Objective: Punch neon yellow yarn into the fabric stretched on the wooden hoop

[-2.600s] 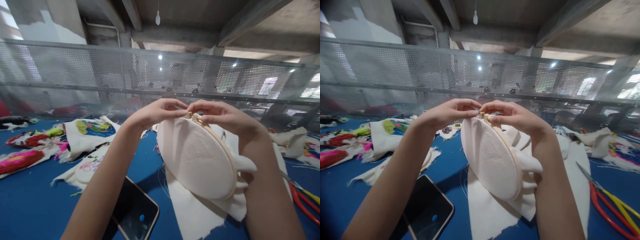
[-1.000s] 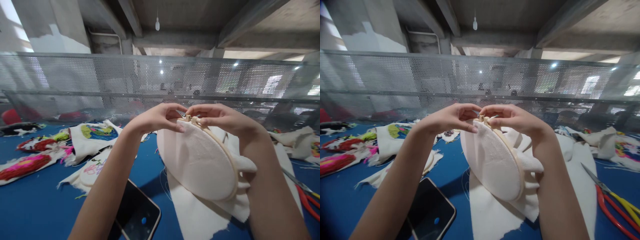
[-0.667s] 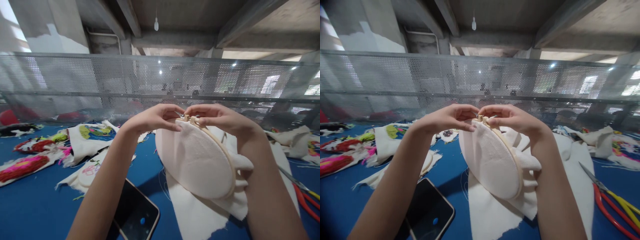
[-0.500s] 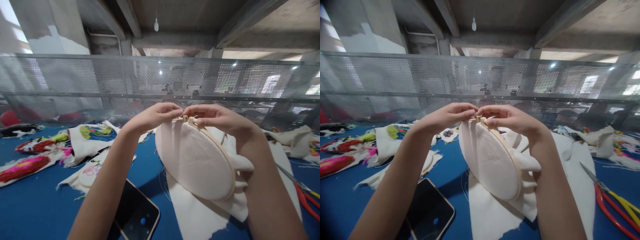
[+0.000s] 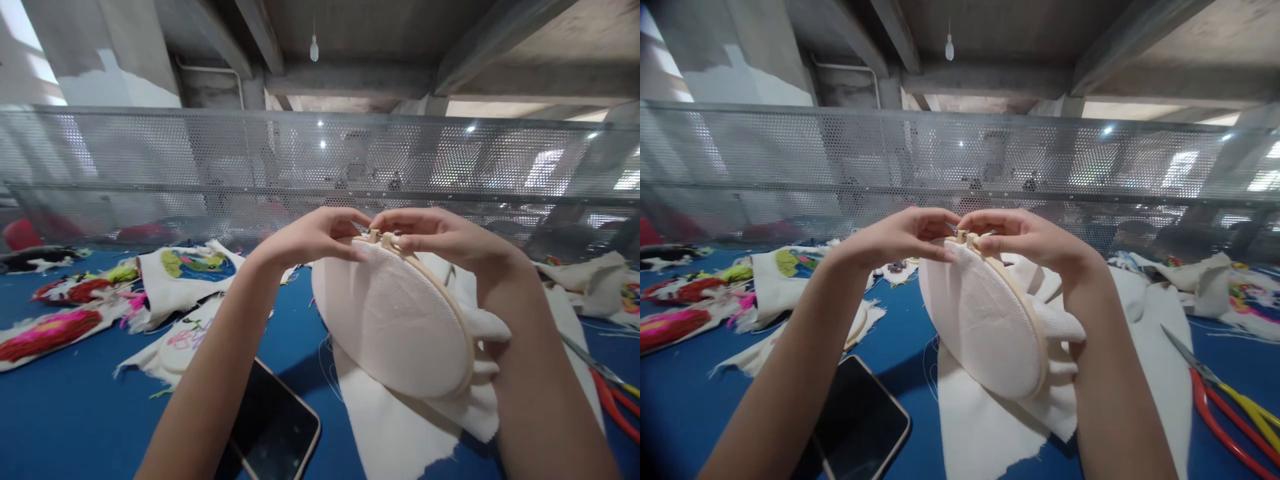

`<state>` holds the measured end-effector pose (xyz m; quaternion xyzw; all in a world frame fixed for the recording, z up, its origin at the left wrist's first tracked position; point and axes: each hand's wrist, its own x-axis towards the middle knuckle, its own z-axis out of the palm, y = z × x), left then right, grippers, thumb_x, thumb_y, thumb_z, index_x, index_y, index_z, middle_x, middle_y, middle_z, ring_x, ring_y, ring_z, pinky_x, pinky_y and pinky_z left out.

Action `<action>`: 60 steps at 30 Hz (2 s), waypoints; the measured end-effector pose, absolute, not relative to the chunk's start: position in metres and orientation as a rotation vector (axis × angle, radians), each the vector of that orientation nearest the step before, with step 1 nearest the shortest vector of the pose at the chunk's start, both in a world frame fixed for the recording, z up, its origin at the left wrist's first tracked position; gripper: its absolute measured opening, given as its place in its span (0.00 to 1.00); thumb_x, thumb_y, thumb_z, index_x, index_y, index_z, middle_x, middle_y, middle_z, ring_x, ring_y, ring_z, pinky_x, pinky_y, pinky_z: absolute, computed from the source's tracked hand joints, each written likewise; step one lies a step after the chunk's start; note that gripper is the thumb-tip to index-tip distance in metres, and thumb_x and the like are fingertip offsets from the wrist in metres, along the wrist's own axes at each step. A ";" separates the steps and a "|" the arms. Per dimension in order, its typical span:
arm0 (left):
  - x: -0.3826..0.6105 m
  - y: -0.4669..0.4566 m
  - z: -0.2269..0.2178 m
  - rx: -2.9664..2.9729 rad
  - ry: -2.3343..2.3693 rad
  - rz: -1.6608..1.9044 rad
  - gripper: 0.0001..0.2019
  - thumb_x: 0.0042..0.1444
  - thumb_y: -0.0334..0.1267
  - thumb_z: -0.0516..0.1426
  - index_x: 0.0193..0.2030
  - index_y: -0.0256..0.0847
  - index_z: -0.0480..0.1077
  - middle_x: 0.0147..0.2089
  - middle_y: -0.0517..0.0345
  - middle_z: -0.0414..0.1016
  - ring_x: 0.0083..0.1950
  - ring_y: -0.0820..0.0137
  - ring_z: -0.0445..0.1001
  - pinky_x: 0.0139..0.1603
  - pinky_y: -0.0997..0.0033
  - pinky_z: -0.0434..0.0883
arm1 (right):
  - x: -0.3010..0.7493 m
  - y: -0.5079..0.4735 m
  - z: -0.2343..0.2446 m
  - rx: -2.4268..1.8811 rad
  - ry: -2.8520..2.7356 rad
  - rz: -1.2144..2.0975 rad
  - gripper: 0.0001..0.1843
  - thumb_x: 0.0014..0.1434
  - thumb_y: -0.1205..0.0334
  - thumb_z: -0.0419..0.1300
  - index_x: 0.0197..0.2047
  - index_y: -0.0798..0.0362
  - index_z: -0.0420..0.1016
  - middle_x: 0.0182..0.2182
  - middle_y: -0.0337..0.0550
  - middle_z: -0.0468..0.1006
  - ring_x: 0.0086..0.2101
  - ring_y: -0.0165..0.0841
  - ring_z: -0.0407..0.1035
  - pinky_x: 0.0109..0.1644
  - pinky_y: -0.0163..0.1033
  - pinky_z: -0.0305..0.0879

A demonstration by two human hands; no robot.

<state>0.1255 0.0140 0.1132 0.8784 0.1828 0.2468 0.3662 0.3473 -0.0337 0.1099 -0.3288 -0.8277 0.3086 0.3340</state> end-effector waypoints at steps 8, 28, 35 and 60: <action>0.124 0.012 0.115 2.279 0.497 0.700 0.18 0.51 0.41 0.59 0.49 0.39 0.70 0.39 0.55 0.74 0.39 0.70 0.70 0.38 0.72 0.65 | 0.347 -0.033 0.110 -0.836 -2.163 0.821 0.19 0.55 0.58 0.61 0.51 0.47 0.71 0.45 0.43 0.72 0.42 0.33 0.67 0.41 0.37 0.65; 0.119 0.007 0.121 2.350 0.503 0.592 0.21 0.52 0.44 0.59 0.52 0.41 0.68 0.38 0.56 0.75 0.36 0.71 0.70 0.35 0.74 0.62 | 0.344 -0.036 0.112 -0.825 -2.210 0.823 0.18 0.56 0.58 0.60 0.51 0.47 0.71 0.43 0.42 0.73 0.39 0.31 0.67 0.37 0.35 0.65; 0.121 0.007 0.119 2.385 0.519 0.655 0.18 0.53 0.44 0.58 0.49 0.40 0.70 0.36 0.57 0.74 0.35 0.73 0.68 0.33 0.75 0.61 | 0.345 -0.037 0.111 -0.835 -2.187 0.814 0.19 0.55 0.58 0.61 0.51 0.46 0.71 0.45 0.42 0.73 0.40 0.32 0.67 0.38 0.35 0.65; 0.124 0.005 0.117 2.412 0.584 0.748 0.16 0.58 0.49 0.52 0.42 0.39 0.71 0.37 0.57 0.72 0.36 0.72 0.67 0.34 0.74 0.60 | 0.349 -0.039 0.113 -0.866 -2.211 0.682 0.18 0.56 0.57 0.60 0.51 0.43 0.73 0.45 0.40 0.75 0.42 0.34 0.70 0.44 0.39 0.67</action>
